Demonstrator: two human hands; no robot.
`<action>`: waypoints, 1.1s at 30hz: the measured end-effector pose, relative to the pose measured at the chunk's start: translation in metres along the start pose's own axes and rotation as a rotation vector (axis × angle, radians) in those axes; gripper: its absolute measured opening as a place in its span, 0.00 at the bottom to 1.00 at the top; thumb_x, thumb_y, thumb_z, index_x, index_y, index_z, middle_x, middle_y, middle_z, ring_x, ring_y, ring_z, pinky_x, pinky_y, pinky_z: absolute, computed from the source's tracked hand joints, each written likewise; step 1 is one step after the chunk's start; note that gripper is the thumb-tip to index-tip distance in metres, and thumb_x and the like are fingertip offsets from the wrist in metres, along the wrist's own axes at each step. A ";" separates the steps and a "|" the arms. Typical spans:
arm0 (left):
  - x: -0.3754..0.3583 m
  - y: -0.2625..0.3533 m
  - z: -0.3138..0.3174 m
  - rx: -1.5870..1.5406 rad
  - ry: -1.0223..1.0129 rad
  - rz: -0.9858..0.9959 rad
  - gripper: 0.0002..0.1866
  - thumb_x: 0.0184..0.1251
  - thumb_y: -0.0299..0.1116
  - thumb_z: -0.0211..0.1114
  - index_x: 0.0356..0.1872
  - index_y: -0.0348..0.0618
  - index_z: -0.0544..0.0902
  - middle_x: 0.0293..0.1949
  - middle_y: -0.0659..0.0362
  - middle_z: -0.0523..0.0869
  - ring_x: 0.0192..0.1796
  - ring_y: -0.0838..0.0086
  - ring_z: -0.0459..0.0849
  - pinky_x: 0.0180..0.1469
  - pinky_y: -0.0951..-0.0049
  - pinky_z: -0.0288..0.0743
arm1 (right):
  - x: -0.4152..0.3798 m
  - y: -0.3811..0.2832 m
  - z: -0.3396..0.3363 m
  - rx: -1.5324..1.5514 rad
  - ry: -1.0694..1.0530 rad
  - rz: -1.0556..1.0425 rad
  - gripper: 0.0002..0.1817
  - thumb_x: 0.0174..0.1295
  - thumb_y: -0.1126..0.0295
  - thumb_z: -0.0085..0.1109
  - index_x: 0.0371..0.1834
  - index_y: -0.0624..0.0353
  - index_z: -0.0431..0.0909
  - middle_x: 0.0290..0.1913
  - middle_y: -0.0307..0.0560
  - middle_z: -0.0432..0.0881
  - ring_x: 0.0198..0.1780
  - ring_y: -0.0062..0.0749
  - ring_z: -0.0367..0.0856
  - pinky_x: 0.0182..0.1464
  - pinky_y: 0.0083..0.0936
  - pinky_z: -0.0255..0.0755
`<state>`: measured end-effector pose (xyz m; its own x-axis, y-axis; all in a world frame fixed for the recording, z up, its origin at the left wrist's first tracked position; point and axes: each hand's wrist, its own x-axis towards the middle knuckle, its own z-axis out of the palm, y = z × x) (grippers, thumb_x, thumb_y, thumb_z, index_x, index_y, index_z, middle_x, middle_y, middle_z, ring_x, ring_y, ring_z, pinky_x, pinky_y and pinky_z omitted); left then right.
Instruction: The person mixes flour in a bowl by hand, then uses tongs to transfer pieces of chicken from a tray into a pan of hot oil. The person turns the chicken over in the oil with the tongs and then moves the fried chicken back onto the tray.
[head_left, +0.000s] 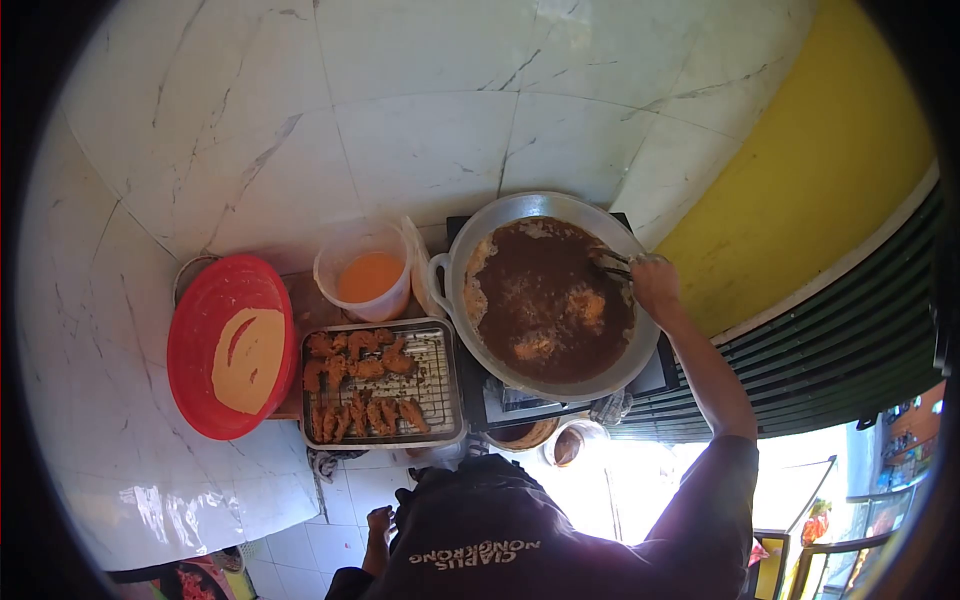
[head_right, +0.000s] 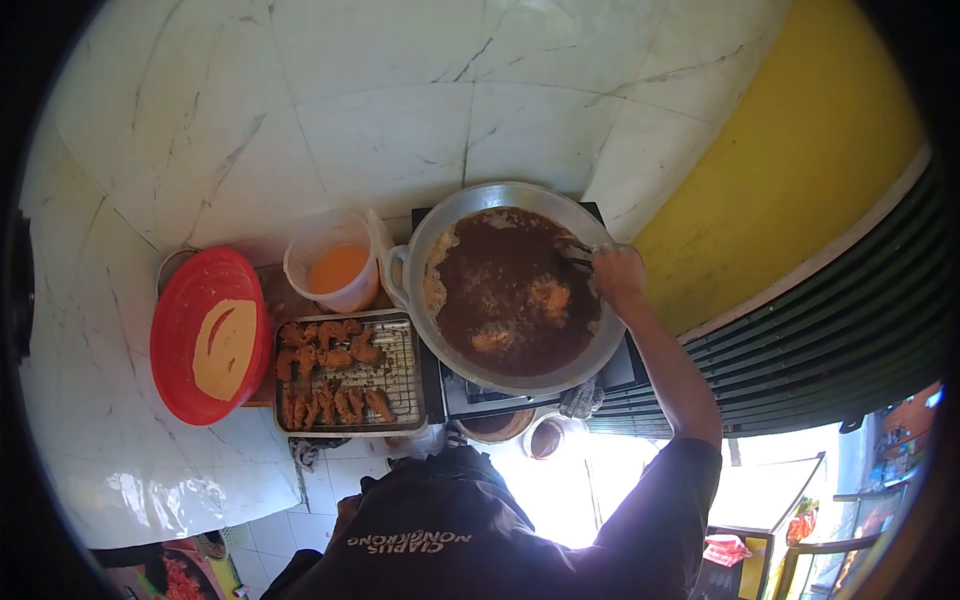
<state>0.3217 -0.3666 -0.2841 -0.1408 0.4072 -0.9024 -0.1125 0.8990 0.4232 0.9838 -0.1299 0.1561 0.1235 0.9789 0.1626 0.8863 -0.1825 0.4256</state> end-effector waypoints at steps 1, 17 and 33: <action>-0.003 0.001 -0.001 0.065 -0.010 0.033 0.20 0.65 0.35 0.61 0.56 0.39 0.73 0.55 0.47 0.78 0.54 0.53 0.78 0.50 0.48 0.73 | 0.000 0.000 0.000 0.001 -0.001 0.001 0.07 0.54 0.69 0.56 0.34 0.54 0.81 0.36 0.46 0.84 0.40 0.42 0.84 0.41 0.37 0.77; -0.054 0.042 0.011 0.575 -0.142 0.264 0.14 0.62 0.35 0.64 0.47 0.43 0.79 0.39 0.60 0.81 0.39 0.69 0.78 0.44 0.53 0.70 | -0.015 0.048 -0.051 0.384 -0.432 0.336 0.26 0.42 0.50 0.70 0.45 0.50 0.84 0.46 0.55 0.83 0.50 0.49 0.81 0.54 0.37 0.73; -0.054 0.055 0.017 0.610 -0.169 0.258 0.15 0.62 0.35 0.63 0.48 0.42 0.78 0.40 0.59 0.81 0.40 0.67 0.78 0.44 0.52 0.70 | -0.032 0.043 -0.073 0.046 -0.432 0.270 0.11 0.45 0.69 0.61 0.33 0.54 0.84 0.37 0.51 0.84 0.43 0.45 0.84 0.46 0.35 0.76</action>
<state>0.3398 -0.3364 -0.2138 0.0728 0.5960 -0.7997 0.4852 0.6793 0.5505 0.9854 -0.1760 0.2341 0.5155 0.8476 -0.1257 0.8148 -0.4395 0.3779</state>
